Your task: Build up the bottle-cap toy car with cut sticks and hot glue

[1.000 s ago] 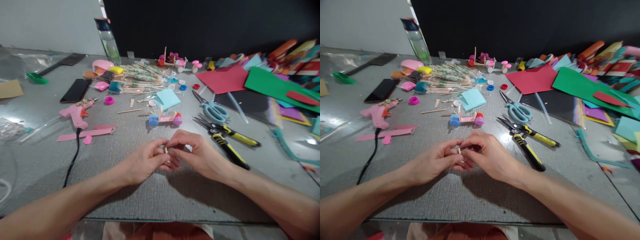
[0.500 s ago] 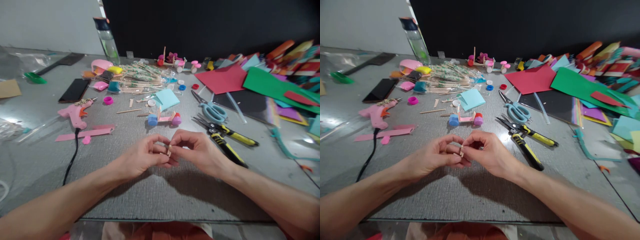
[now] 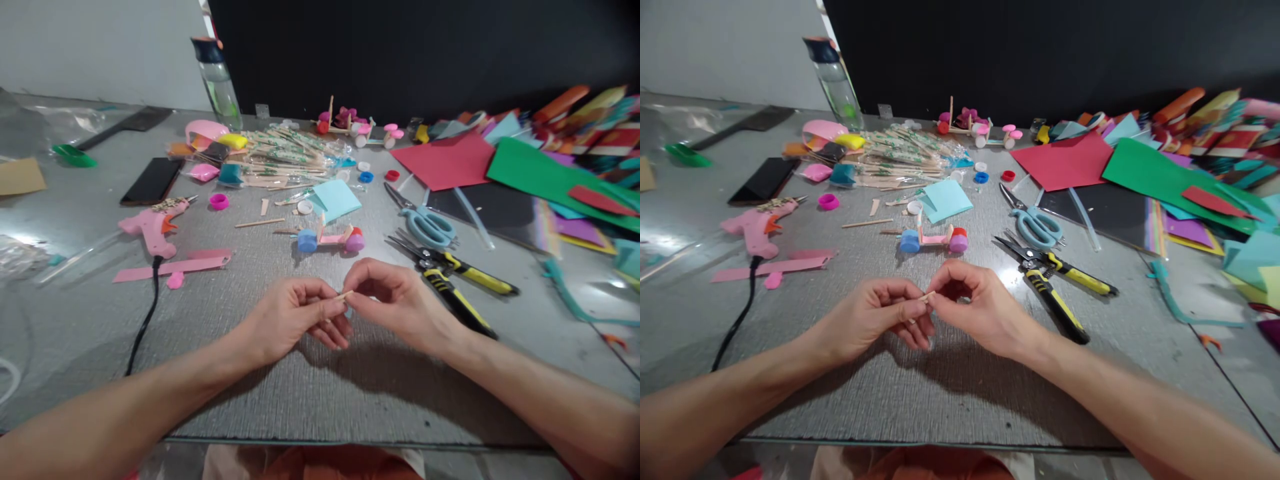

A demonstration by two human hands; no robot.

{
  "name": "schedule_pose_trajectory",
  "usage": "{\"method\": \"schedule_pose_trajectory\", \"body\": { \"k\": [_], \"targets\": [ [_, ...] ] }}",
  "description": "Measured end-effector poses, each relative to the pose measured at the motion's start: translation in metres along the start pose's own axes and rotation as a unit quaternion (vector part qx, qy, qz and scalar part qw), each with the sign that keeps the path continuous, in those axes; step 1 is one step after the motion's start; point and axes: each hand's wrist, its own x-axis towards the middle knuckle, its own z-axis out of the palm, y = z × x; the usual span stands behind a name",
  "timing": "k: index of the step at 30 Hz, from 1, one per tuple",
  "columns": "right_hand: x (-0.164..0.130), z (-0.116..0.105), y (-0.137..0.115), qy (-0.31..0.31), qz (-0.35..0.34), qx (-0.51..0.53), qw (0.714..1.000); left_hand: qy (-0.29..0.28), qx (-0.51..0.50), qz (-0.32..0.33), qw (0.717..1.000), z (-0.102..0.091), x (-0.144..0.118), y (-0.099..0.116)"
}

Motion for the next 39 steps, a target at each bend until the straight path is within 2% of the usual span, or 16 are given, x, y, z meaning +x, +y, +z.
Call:
{"method": "schedule_pose_trajectory", "body": {
  "k": [6,13,23,30,35,39],
  "targets": [
    [0.0,-0.005,0.001,-0.036,0.055,0.027,0.997,0.001,0.049,0.02,0.999,-0.001,0.0,0.0],
    [0.005,-0.021,0.001,-0.018,0.03,0.038,0.999,-0.002,0.028,0.009,1.0,-0.007,0.0,0.002],
    [0.001,-0.011,0.005,-0.034,0.059,0.03,0.997,-0.02,0.049,-0.026,0.998,-0.007,0.0,0.001],
    [0.004,-0.009,0.004,-0.043,0.076,0.05,0.995,-0.022,0.074,-0.021,0.997,-0.006,0.0,0.001],
    [0.004,-0.008,0.001,-0.034,0.068,0.01,0.997,0.005,0.09,-0.011,0.996,-0.005,0.001,-0.002],
    [0.002,-0.007,0.003,-0.019,0.065,-0.019,0.998,0.05,0.132,0.038,0.989,-0.006,0.001,-0.003]
  ]
}}
